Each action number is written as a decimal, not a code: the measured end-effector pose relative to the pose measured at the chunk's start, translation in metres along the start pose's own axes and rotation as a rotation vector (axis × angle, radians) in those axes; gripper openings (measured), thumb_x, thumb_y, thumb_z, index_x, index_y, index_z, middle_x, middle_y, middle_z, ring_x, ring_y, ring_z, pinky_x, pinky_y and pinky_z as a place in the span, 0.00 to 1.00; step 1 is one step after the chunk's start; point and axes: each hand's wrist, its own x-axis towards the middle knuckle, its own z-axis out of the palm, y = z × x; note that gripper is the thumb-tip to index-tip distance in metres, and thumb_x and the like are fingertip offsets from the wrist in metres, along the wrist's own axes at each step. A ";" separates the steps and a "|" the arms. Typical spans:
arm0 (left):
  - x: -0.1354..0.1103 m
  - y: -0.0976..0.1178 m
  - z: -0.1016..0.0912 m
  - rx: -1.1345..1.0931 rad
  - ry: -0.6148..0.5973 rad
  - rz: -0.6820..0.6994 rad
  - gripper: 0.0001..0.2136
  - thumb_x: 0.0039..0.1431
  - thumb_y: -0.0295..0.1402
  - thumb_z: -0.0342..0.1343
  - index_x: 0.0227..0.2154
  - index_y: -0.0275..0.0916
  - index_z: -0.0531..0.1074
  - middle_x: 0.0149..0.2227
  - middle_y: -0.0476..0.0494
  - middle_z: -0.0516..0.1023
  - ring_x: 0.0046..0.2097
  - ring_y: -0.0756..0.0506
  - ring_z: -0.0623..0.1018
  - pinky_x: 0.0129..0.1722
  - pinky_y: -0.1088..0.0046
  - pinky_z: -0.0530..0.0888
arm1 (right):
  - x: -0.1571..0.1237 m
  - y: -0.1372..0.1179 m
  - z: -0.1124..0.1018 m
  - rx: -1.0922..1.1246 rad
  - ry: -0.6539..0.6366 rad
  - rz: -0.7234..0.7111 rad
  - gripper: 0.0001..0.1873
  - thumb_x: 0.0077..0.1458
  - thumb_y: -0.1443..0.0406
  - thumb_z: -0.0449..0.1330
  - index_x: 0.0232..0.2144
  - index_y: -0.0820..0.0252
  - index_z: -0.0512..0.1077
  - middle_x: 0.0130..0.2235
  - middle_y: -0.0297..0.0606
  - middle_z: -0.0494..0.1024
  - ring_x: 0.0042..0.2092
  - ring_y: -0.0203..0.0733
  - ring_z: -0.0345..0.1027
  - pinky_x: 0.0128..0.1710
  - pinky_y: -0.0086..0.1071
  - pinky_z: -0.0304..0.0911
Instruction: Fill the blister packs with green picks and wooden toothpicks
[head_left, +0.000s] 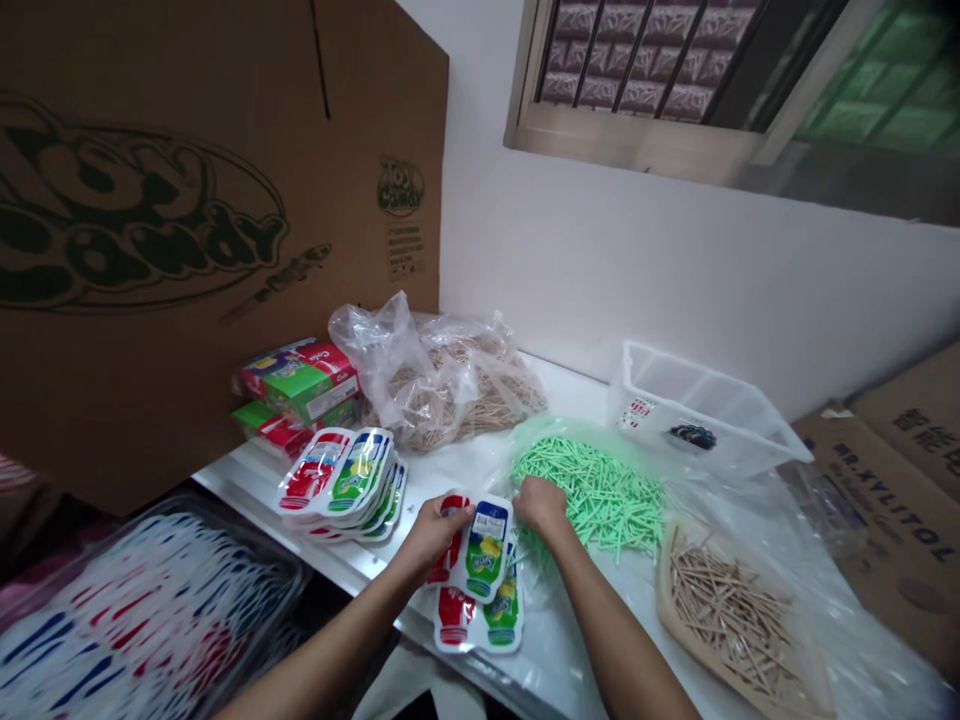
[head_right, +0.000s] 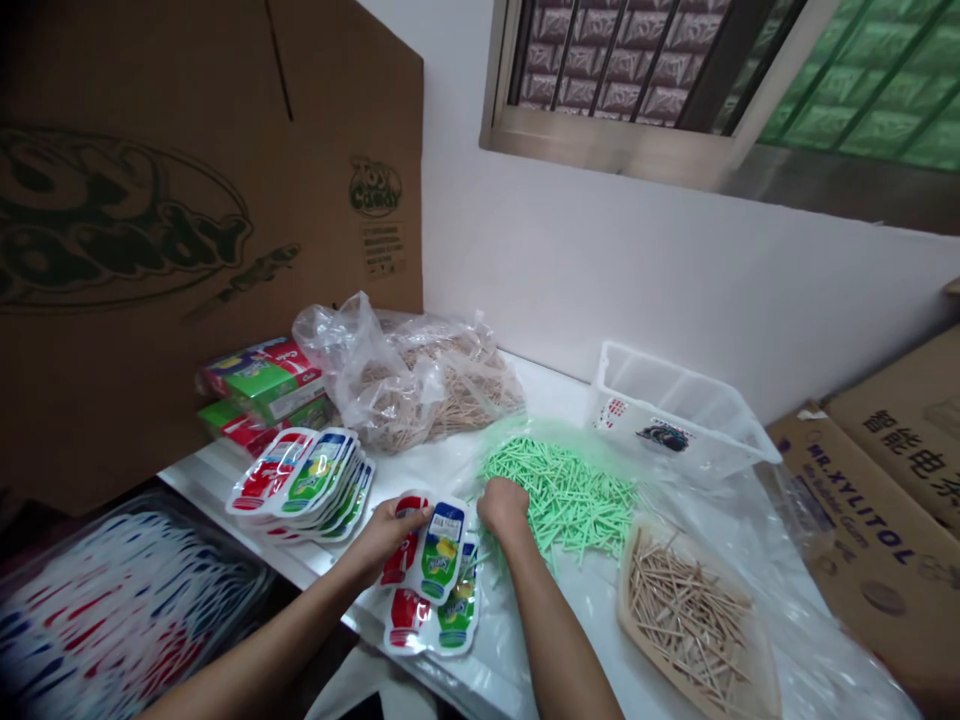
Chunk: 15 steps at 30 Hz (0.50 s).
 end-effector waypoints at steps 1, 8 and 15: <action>0.002 0.000 -0.001 0.008 0.016 0.006 0.13 0.41 0.39 0.64 0.25 0.35 0.71 0.21 0.47 0.77 0.22 0.46 0.76 0.23 0.73 0.72 | 0.000 0.008 -0.003 0.024 0.010 0.004 0.15 0.52 0.64 0.53 0.39 0.63 0.74 0.41 0.53 0.77 0.46 0.49 0.70 0.42 0.36 0.61; 0.011 0.013 -0.002 -0.004 0.068 0.018 0.13 0.40 0.38 0.64 0.24 0.35 0.70 0.17 0.49 0.74 0.18 0.49 0.72 0.18 0.76 0.69 | 0.003 0.085 -0.024 0.286 0.140 0.003 0.20 0.58 0.60 0.43 0.38 0.65 0.70 0.40 0.50 0.76 0.42 0.45 0.69 0.42 0.33 0.59; 0.013 0.023 0.017 -0.035 0.045 0.019 0.14 0.39 0.39 0.65 0.24 0.34 0.70 0.18 0.47 0.76 0.20 0.48 0.74 0.21 0.74 0.71 | -0.006 0.120 -0.024 0.532 0.238 0.025 0.25 0.58 0.58 0.34 0.29 0.62 0.67 0.31 0.40 0.76 0.31 0.40 0.69 0.31 0.30 0.61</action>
